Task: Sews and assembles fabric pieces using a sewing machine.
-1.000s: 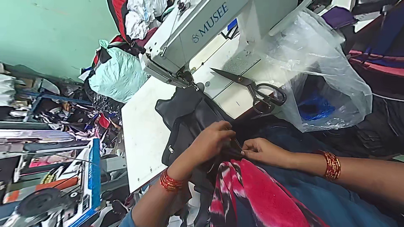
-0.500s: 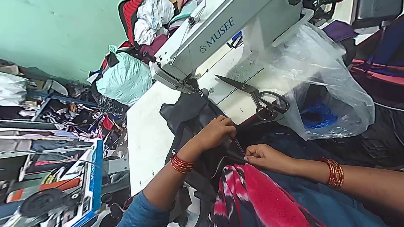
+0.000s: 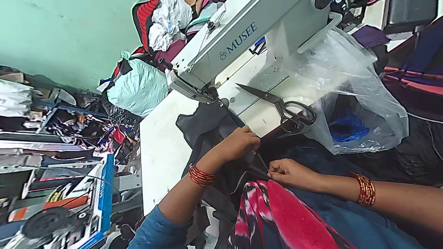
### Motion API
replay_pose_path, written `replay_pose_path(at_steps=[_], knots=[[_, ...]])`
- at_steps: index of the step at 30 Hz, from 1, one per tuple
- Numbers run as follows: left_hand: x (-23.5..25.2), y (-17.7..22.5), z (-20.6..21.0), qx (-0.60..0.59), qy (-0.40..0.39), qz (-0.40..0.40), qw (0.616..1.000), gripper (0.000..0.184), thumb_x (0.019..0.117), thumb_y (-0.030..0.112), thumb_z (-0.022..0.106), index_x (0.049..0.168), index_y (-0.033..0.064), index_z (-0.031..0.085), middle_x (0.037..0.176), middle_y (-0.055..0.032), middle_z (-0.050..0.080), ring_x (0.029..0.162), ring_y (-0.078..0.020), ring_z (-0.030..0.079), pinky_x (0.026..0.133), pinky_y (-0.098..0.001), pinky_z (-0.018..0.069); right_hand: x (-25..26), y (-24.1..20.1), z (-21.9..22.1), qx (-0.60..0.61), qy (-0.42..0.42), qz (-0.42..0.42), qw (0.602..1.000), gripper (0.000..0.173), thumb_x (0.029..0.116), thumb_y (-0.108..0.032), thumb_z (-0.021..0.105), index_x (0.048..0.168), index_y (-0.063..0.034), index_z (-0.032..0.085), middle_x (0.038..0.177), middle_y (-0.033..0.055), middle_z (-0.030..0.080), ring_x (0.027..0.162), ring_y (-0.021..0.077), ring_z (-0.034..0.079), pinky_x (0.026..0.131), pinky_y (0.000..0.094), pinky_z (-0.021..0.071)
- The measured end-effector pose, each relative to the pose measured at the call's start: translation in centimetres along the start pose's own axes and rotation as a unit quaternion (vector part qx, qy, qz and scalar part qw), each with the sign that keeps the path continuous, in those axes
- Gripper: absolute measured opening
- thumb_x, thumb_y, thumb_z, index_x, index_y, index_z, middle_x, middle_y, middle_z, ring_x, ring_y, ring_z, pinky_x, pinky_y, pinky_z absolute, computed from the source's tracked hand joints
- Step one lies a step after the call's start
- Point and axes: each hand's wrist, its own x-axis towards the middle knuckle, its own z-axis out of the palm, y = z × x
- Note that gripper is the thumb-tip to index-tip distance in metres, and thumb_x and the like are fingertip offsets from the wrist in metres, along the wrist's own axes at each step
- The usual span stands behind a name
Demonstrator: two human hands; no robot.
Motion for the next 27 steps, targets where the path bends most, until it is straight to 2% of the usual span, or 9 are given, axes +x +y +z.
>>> replay_pose_path(at_steps=[4, 10, 14, 21, 24, 25, 27], knots=[[0.6, 0.0, -0.1, -0.008, -0.014, -0.002, 1.000, 0.007, 0.0943, 0.009, 0.069, 0.091, 0.0048, 0.073, 0.090, -0.0092, 0.072, 0.098, -0.0302, 0.066, 0.087, -0.0505, 0.0489, 0.0, -0.2, -0.1, -0.009, -0.004, -0.002, 1.000, 0.021, 0.1037, -0.018, 0.056, 0.093, -0.0007, 0.063, 0.072, 0.0001, 0.053, 0.063, 0.0042, 0.046, 0.061, 0.0239, 0.0382], [1.0, 0.0, -0.5, 0.000, -0.034, 0.005, 0.999, 0.013, 0.0957, 0.010, 0.067, 0.096, 0.0096, 0.080, 0.094, -0.0074, 0.075, 0.100, -0.0289, 0.066, 0.086, -0.0491, 0.0477, 0.1, -0.3, -0.2, -0.021, -0.009, 0.005, 1.000, 0.022, 0.1040, -0.019, 0.055, 0.093, -0.0015, 0.063, 0.072, 0.0004, 0.051, 0.063, 0.0064, 0.045, 0.061, 0.0264, 0.0378], [1.2, -0.4, -0.3, 0.010, -0.027, 0.022, 0.999, 0.014, 0.0963, 0.011, 0.066, 0.093, 0.0107, 0.080, 0.088, -0.0060, 0.073, 0.095, -0.0272, 0.065, 0.085, -0.0474, 0.0477, 0.1, -0.3, -0.3, -0.030, -0.014, 0.008, 0.999, 0.022, 0.1040, -0.020, 0.055, 0.093, -0.0016, 0.062, 0.072, 0.0009, 0.050, 0.063, 0.0076, 0.045, 0.062, 0.0276, 0.0377], [1.4, 0.0, -0.4, -0.003, -0.047, -0.001, 0.999, 0.015, 0.0967, 0.008, 0.064, 0.092, 0.0071, 0.078, 0.091, -0.0095, 0.071, 0.099, -0.0311, 0.065, 0.087, -0.0510, 0.0474, 0.3, 0.0, -0.3, -0.002, 0.006, 0.015, 1.000, 0.024, 0.1037, -0.022, 0.053, 0.090, -0.0050, 0.063, 0.069, -0.0015, 0.048, 0.060, 0.0061, 0.044, 0.059, 0.0262, 0.0362], [1.3, 0.1, -0.4, -0.001, -0.049, -0.004, 0.999, 0.015, 0.0972, 0.008, 0.063, 0.091, 0.0063, 0.077, 0.092, -0.0099, 0.071, 0.100, -0.0311, 0.065, 0.089, -0.0514, 0.0476, 1.1, -0.9, -0.7, 0.061, 0.019, 0.057, 0.996, 0.031, 0.1102, -0.031, 0.044, 0.105, -0.0051, 0.060, 0.079, 0.0012, 0.054, 0.065, 0.0070, 0.053, 0.063, 0.0258, 0.0459], [1.3, 0.1, -0.4, 0.001, -0.050, -0.005, 0.999, 0.015, 0.0974, 0.008, 0.063, 0.092, 0.0060, 0.077, 0.093, -0.0103, 0.071, 0.100, -0.0315, 0.065, 0.089, -0.0516, 0.0477, 1.6, -1.2, -0.9, 0.083, 0.023, 0.071, 0.994, 0.033, 0.1117, -0.033, 0.042, 0.110, -0.0052, 0.058, 0.080, 0.0016, 0.057, 0.062, 0.0060, 0.058, 0.062, 0.0243, 0.0518], [1.3, 0.2, -0.5, -0.001, -0.053, -0.012, 0.999, 0.015, 0.0981, 0.009, 0.062, 0.093, 0.0050, 0.076, 0.096, -0.0116, 0.071, 0.103, -0.0326, 0.064, 0.089, -0.0519, 0.0471, 2.7, -1.5, -1.0, 0.098, 0.024, 0.081, 0.992, 0.033, 0.1126, -0.034, 0.039, 0.112, -0.0056, 0.056, 0.081, 0.0032, 0.057, 0.061, 0.0075, 0.059, 0.061, 0.0256, 0.0535]])
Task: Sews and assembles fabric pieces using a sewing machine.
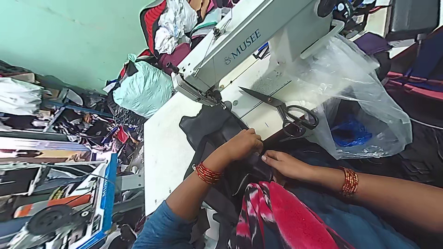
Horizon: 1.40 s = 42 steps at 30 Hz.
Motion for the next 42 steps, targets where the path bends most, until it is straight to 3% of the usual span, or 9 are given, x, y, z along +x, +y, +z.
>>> replay_pose_path(at_steps=[3, 6, 10, 14, 17, 20, 23, 30, 42], knots=[[-0.2, 0.1, 0.3, -0.007, 0.002, -0.010, 1.000, 0.017, 0.0994, 0.009, 0.060, 0.095, 0.0030, 0.075, 0.099, -0.0141, 0.071, 0.105, -0.0350, 0.063, 0.089, -0.0540, 0.0460, 1.0, 0.3, 0.4, -0.042, -0.001, -0.019, 0.999, 0.029, 0.1129, -0.028, 0.038, 0.107, -0.0057, 0.055, 0.083, 0.0043, 0.052, 0.064, 0.0101, 0.053, 0.062, 0.0280, 0.0478], [-0.6, 0.2, 0.8, -0.003, 0.026, -0.016, 1.000, 0.018, 0.1007, 0.012, 0.060, 0.099, 0.0041, 0.075, 0.105, -0.0137, 0.071, 0.113, -0.0364, 0.061, 0.095, -0.0567, 0.0441, 1.1, 0.7, 0.7, -0.055, 0.015, -0.031, 0.998, 0.026, 0.1125, -0.025, 0.039, 0.105, -0.0058, 0.054, 0.082, 0.0045, 0.051, 0.064, 0.0111, 0.052, 0.062, 0.0289, 0.0475], [-1.7, -1.9, 1.9, -0.015, 0.174, -0.054, 0.983, 0.016, 0.0935, 0.020, 0.072, 0.104, 0.0084, 0.076, 0.113, -0.0143, 0.070, 0.121, -0.0387, 0.059, 0.101, -0.0615, 0.0428, 1.1, 1.1, 0.9, -0.066, 0.028, -0.049, 0.996, 0.026, 0.1119, -0.023, 0.040, 0.104, -0.0044, 0.055, 0.082, 0.0044, 0.049, 0.067, 0.0118, 0.051, 0.065, 0.0297, 0.0453], [-2.7, -5.4, 0.9, -0.051, 0.262, -0.242, 0.933, 0.028, 0.0932, 0.019, 0.075, 0.116, 0.0030, 0.073, 0.129, -0.0236, 0.064, 0.130, -0.0455, 0.052, 0.111, -0.0625, 0.0400, 1.2, 1.3, 1.0, -0.075, 0.030, -0.058, 0.995, 0.025, 0.1119, -0.023, 0.040, 0.100, -0.0057, 0.053, 0.078, 0.0032, 0.047, 0.065, 0.0110, 0.049, 0.063, 0.0284, 0.0443], [-2.6, -7.7, 0.1, -0.130, 0.304, -0.358, 0.873, 0.044, 0.0917, 0.018, 0.078, 0.130, 0.0009, 0.063, 0.139, -0.0244, 0.056, 0.132, -0.0420, 0.052, 0.110, -0.0563, 0.0433, 1.3, 1.4, 1.1, -0.086, 0.026, -0.062, 0.994, 0.024, 0.1117, -0.023, 0.040, 0.099, -0.0063, 0.053, 0.079, 0.0031, 0.046, 0.066, 0.0117, 0.047, 0.063, 0.0290, 0.0421], [-2.3, -9.0, -0.2, -0.187, 0.333, -0.383, 0.841, 0.045, 0.0904, 0.015, 0.079, 0.128, -0.0017, 0.062, 0.130, -0.0242, 0.060, 0.115, -0.0367, 0.061, 0.099, -0.0522, 0.0500, 1.3, 1.3, 1.1, -0.092, 0.025, -0.064, 0.993, 0.024, 0.1115, -0.023, 0.041, 0.099, -0.0062, 0.052, 0.078, 0.0033, 0.045, 0.067, 0.0117, 0.047, 0.063, 0.0294, 0.0415], [-2.2, -9.3, -0.9, -0.230, 0.307, -0.395, 0.835, 0.039, 0.0939, 0.015, 0.075, 0.126, -0.0041, 0.063, 0.115, -0.0228, 0.068, 0.105, -0.0320, 0.066, 0.098, -0.0489, 0.0521, 1.4, 1.2, 1.1, -0.099, 0.029, -0.064, 0.993, 0.024, 0.1113, -0.022, 0.041, 0.098, -0.0058, 0.053, 0.078, 0.0033, 0.045, 0.068, 0.0125, 0.046, 0.065, 0.0304, 0.0399], [-2.0, -8.8, -1.9, -0.234, 0.243, -0.423, 0.841, 0.031, 0.1014, 0.020, 0.066, 0.120, -0.0056, 0.066, 0.112, -0.0210, 0.068, 0.104, -0.0276, 0.065, 0.100, -0.0452, 0.0484, 1.5, 1.3, 1.1, -0.103, 0.022, -0.062, 0.993, 0.024, 0.1113, -0.023, 0.041, 0.097, -0.0061, 0.052, 0.077, 0.0030, 0.044, 0.067, 0.0125, 0.046, 0.064, 0.0305, 0.0397], [-1.5, -9.3, -1.6, -0.266, 0.280, -0.433, 0.815, 0.026, 0.0988, 0.019, 0.069, 0.112, -0.0043, 0.069, 0.104, -0.0176, 0.069, 0.097, -0.0244, 0.064, 0.095, -0.0446, 0.0492, 1.5, 1.2, 1.1, -0.109, 0.021, -0.066, 0.992, 0.024, 0.1114, -0.022, 0.041, 0.098, -0.0055, 0.052, 0.078, 0.0039, 0.045, 0.069, 0.0130, 0.046, 0.065, 0.0307, 0.0397]])
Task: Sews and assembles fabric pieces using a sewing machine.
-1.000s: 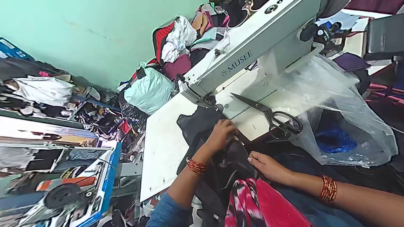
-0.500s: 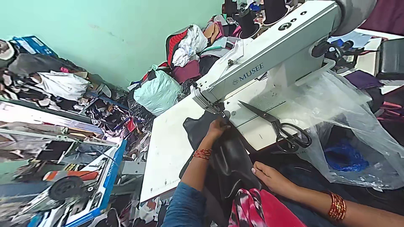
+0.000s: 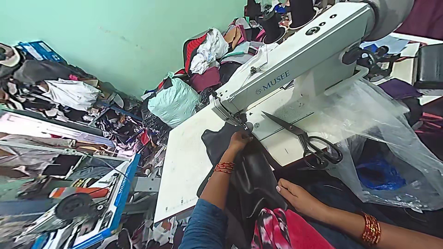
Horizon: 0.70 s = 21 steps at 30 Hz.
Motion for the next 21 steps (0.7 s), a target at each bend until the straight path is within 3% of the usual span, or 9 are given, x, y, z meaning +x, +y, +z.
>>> replay_pose_path(at_steps=[4, 6, 10, 14, 16, 19, 21], knots=[[-1.1, 0.7, 0.6, 0.005, 0.071, -0.008, 0.997, 0.029, 0.0929, 0.018, 0.076, 0.111, -0.0030, 0.070, 0.106, -0.0195, 0.069, 0.102, -0.0304, 0.065, 0.097, -0.0494, 0.0502, 0.0, 0.1, 0.0, 0.003, -0.003, 0.002, 1.000, 0.024, 0.1115, -0.023, 0.041, 0.098, -0.0069, 0.051, 0.078, 0.0035, 0.045, 0.068, 0.0130, 0.047, 0.065, 0.0307, 0.0404], [-2.1, 1.6, 1.3, 0.053, 0.092, 0.001, 0.994, 0.026, 0.0968, 0.019, 0.071, 0.111, -0.0026, 0.071, 0.114, -0.0203, 0.070, 0.112, -0.0324, 0.066, 0.103, -0.0498, 0.0489, 0.0, 0.1, 0.1, 0.002, 0.000, -0.001, 1.000, 0.023, 0.1112, -0.024, 0.042, 0.097, -0.0072, 0.052, 0.077, 0.0031, 0.045, 0.067, 0.0129, 0.047, 0.064, 0.0306, 0.0405], [-3.6, 3.0, 2.4, 0.188, 0.066, 0.048, 0.979, 0.029, 0.1073, 0.014, 0.050, 0.118, -0.0051, 0.070, 0.127, -0.0228, 0.066, 0.126, -0.0346, 0.061, 0.112, -0.0468, 0.0440, -0.1, -0.4, 0.0, -0.008, -0.001, -0.008, 1.000, 0.023, 0.1113, -0.023, 0.042, 0.099, -0.0059, 0.052, 0.078, 0.0035, 0.045, 0.068, 0.0128, 0.046, 0.065, 0.0302, 0.0399], [-4.4, 3.2, 2.3, 0.239, 0.008, 0.063, 0.969, 0.033, 0.1064, 0.009, 0.044, 0.124, -0.0071, 0.067, 0.133, -0.0264, 0.062, 0.133, -0.0385, 0.055, 0.115, -0.0488, 0.0402, -0.2, -1.3, 0.0, -0.016, 0.003, -0.033, 0.999, 0.024, 0.1107, -0.022, 0.042, 0.098, -0.0049, 0.053, 0.077, 0.0032, 0.044, 0.068, 0.0121, 0.045, 0.065, 0.0295, 0.0391], [-4.8, 3.6, 2.1, 0.238, -0.033, 0.044, 0.970, 0.039, 0.1075, 0.015, 0.042, 0.127, -0.0098, 0.064, 0.137, -0.0282, 0.059, 0.137, -0.0402, 0.050, 0.118, -0.0497, 0.0356, -0.2, -2.2, 0.2, -0.006, 0.002, -0.045, 0.999, 0.024, 0.1106, -0.022, 0.042, 0.098, -0.0054, 0.053, 0.077, 0.0024, 0.044, 0.068, 0.0108, 0.044, 0.065, 0.0281, 0.0384], [-4.8, 4.2, 1.2, 0.216, -0.074, 0.027, 0.973, 0.051, 0.1073, 0.035, 0.048, 0.112, -0.0123, 0.066, 0.124, -0.0306, 0.062, 0.123, -0.0417, 0.058, 0.107, -0.0550, 0.0434, 0.0, -3.8, 0.6, 0.031, 0.012, -0.083, 0.996, 0.022, 0.1097, -0.019, 0.043, 0.097, -0.0041, 0.053, 0.078, 0.0008, 0.043, 0.067, 0.0065, 0.043, 0.064, 0.0235, 0.0366], [-4.6, 4.8, 0.8, 0.213, -0.103, 0.013, 0.971, 0.056, 0.1020, 0.041, 0.058, 0.110, -0.0133, 0.065, 0.120, -0.0311, 0.062, 0.116, -0.0414, 0.062, 0.101, -0.0576, 0.0467, 0.3, -4.9, 1.1, 0.057, 0.018, -0.098, 0.993, 0.022, 0.1094, -0.018, 0.043, 0.096, -0.0038, 0.052, 0.077, -0.0007, 0.042, 0.067, 0.0041, 0.042, 0.063, 0.0210, 0.0357]])
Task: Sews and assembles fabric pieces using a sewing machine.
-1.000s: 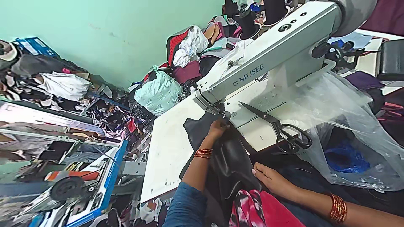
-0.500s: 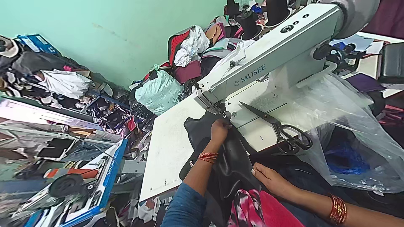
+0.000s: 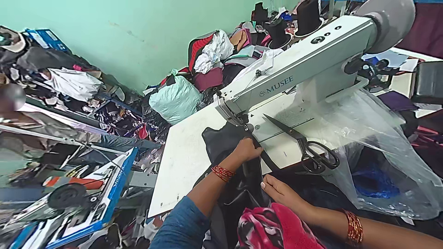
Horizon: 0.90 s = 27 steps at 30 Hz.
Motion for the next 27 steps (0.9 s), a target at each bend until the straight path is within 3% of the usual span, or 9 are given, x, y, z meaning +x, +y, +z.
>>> replay_pose_path(at_steps=[4, 10, 13, 15, 17, 19, 21, 24, 27], knots=[[-0.6, 1.3, -0.9, 0.033, -0.040, -0.025, 0.998, 0.041, 0.0958, 0.026, 0.064, 0.104, -0.0141, 0.063, 0.112, -0.0296, 0.063, 0.106, -0.0406, 0.064, 0.091, -0.0589, 0.0492, 0.9, -1.1, 1.0, 0.032, 0.002, -0.003, 0.999, 0.021, 0.1095, -0.017, 0.043, 0.095, -0.0043, 0.051, 0.077, -0.0011, 0.042, 0.067, 0.0035, 0.042, 0.063, 0.0201, 0.0361], [-0.6, 1.6, -0.7, 0.047, -0.042, -0.030, 0.998, 0.029, 0.0962, 0.008, 0.059, 0.114, -0.0146, 0.062, 0.120, -0.0312, 0.062, 0.117, -0.0427, 0.061, 0.099, -0.0580, 0.0481, 1.6, -1.0, 1.5, 0.015, -0.024, 0.005, 1.000, 0.020, 0.1092, -0.017, 0.043, 0.096, -0.0035, 0.051, 0.078, 0.0001, 0.043, 0.068, 0.0056, 0.043, 0.064, 0.0229, 0.0370], [-0.7, 1.0, -0.1, 0.030, -0.029, -0.030, 0.999, 0.033, 0.0962, 0.007, 0.058, 0.123, -0.0133, 0.060, 0.128, -0.0301, 0.060, 0.123, -0.0419, 0.059, 0.103, -0.0566, 0.0473, 2.3, -2.1, -0.5, -0.143, -0.121, 0.047, 0.981, 0.031, 0.1110, -0.028, 0.042, 0.100, -0.0029, 0.056, 0.079, 0.0079, 0.049, 0.071, 0.0196, 0.050, 0.068, 0.0391, 0.0420], [-0.7, 0.2, 0.4, 0.003, -0.009, -0.014, 1.000, 0.033, 0.0962, 0.006, 0.056, 0.124, -0.0123, 0.061, 0.129, -0.0295, 0.059, 0.124, -0.0410, 0.059, 0.104, -0.0555, 0.0470, 3.3, -4.0, -2.4, -0.274, -0.138, 0.089, 0.947, 0.045, 0.1114, -0.036, 0.040, 0.104, 0.0006, 0.065, 0.086, 0.0179, 0.065, 0.085, 0.0337, 0.065, 0.078, 0.0551, 0.0482], [-0.6, -0.7, 0.8, -0.036, 0.006, 0.008, 0.999, 0.036, 0.0964, 0.005, 0.055, 0.128, -0.0123, 0.060, 0.130, -0.0300, 0.059, 0.124, -0.0415, 0.058, 0.106, -0.0551, 0.0459, 4.9, -4.7, -3.6, -0.367, -0.056, 0.105, 0.923, 0.043, 0.1113, -0.032, 0.039, 0.115, 0.0005, 0.067, 0.102, 0.0214, 0.071, 0.102, 0.0383, 0.068, 0.090, 0.0591, 0.0495], [-0.5, -1.6, 1.1, -0.074, 0.024, 0.033, 0.996, 0.035, 0.0964, 0.004, 0.053, 0.127, -0.0123, 0.061, 0.127, -0.0304, 0.060, 0.122, -0.0417, 0.059, 0.105, -0.0548, 0.0456, 7.6, -3.6, -4.4, -0.400, 0.067, 0.081, 0.911, 0.036, 0.1094, -0.025, 0.045, 0.125, -0.0002, 0.065, 0.117, 0.0212, 0.069, 0.114, 0.0370, 0.065, 0.098, 0.0552, 0.0491], [-0.4, -2.3, 1.4, -0.102, 0.035, 0.049, 0.993, 0.039, 0.0972, 0.005, 0.051, 0.131, -0.0109, 0.060, 0.129, -0.0296, 0.060, 0.124, -0.0400, 0.058, 0.107, -0.0530, 0.0447, 10.6, -2.4, -4.9, -0.386, 0.120, 0.078, 0.911, 0.040, 0.1077, -0.023, 0.050, 0.141, -0.0019, 0.056, 0.128, 0.0190, 0.065, 0.123, 0.0354, 0.061, 0.104, 0.0521, 0.0470], [-0.5, -3.0, 1.6, -0.134, 0.046, 0.070, 0.987, 0.041, 0.0980, 0.005, 0.049, 0.134, -0.0097, 0.059, 0.130, -0.0284, 0.061, 0.126, -0.0382, 0.058, 0.109, -0.0506, 0.0436, 13.6, -1.8, -4.5, -0.374, 0.145, 0.105, 0.910, 0.046, 0.1065, -0.021, 0.052, 0.148, -0.0035, 0.050, 0.126, 0.0161, 0.067, 0.121, 0.0327, 0.062, 0.104, 0.0503, 0.0475], [-0.6, -3.5, 1.8, -0.165, 0.052, 0.078, 0.982, 0.040, 0.0980, 0.004, 0.050, 0.134, -0.0094, 0.059, 0.131, -0.0273, 0.061, 0.125, -0.0364, 0.058, 0.109, -0.0490, 0.0440, 14.9, -2.3, -3.8, -0.372, 0.151, 0.141, 0.905, 0.042, 0.1050, -0.016, 0.052, 0.146, -0.0060, 0.054, 0.126, 0.0154, 0.067, 0.119, 0.0310, 0.063, 0.103, 0.0501, 0.0479]])
